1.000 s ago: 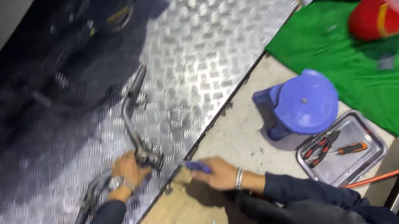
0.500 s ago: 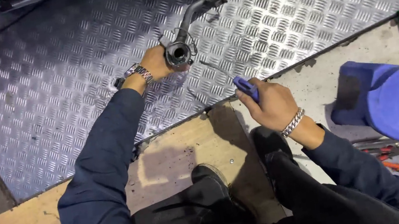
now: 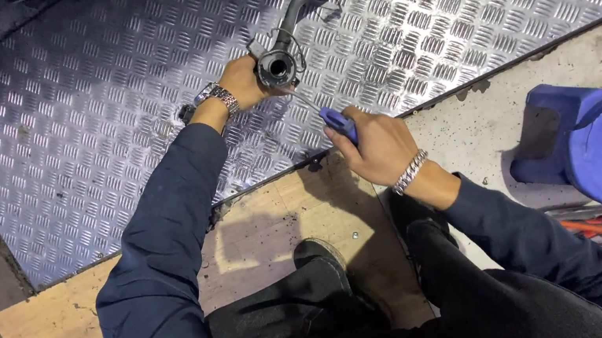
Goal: Cleaning a metal motorcycle pipe assembly using a pneumatic air duster to remove debris.
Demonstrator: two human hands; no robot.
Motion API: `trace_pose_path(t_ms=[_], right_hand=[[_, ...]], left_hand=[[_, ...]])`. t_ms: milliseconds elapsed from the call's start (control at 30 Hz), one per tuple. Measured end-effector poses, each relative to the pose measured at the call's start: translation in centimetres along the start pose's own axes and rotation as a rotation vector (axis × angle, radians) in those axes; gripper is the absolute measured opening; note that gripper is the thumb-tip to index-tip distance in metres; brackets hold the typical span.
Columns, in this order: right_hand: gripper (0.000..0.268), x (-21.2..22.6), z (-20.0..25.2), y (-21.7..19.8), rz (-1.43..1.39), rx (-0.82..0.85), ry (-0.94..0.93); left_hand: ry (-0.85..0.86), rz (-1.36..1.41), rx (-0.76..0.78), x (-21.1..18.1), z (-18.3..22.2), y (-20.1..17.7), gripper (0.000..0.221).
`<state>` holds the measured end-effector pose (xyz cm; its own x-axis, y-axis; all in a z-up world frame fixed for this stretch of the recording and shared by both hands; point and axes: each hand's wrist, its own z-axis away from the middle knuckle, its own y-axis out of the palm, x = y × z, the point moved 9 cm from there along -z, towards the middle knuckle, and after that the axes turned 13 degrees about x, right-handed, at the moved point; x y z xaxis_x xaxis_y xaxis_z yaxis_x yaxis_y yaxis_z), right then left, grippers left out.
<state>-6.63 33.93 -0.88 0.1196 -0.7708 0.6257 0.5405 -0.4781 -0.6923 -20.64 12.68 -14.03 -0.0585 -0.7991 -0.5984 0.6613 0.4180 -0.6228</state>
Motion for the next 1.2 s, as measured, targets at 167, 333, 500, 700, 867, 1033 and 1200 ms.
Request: trace_pose_path(t_ms=[167,333,500,700,867,1033,1200], right_hand=[[0.039,0.2,-1.4,-0.4,-0.002,-0.04,-0.022],[0.041,-1.1,-2.1,-1.0,0.057,-0.056,0.021],[0.042,-1.0,0.1,-2.0,0.131,-0.01,0.136],[0.041,-0.2,0.7,-0.7,0.11,0.08,0.138],[0.046,1.5,0.5,-1.8,0.042,0.086,0.088],[0.046,1.7,0.0,-1.6,0.012,0.068,0.06],[0.051,0.9,-0.5,-1.2,-0.043,0.081,0.046]], left_hand=[[-0.031,-0.011,-0.016,0.5,0.0,-0.1,0.084],[-0.065,-0.04,-0.018,0.1,0.5,-0.4,0.084],[-0.088,-0.049,-0.008,-0.2,0.7,-0.4,0.085],[-0.119,-0.055,0.004,0.0,0.6,-0.3,0.088],[-0.107,-0.084,0.024,-0.4,0.8,-0.4,0.089],[-0.127,-0.105,0.028,0.9,-0.1,-0.1,0.092],[-0.135,-0.144,0.026,-0.6,1.0,-0.6,0.097]])
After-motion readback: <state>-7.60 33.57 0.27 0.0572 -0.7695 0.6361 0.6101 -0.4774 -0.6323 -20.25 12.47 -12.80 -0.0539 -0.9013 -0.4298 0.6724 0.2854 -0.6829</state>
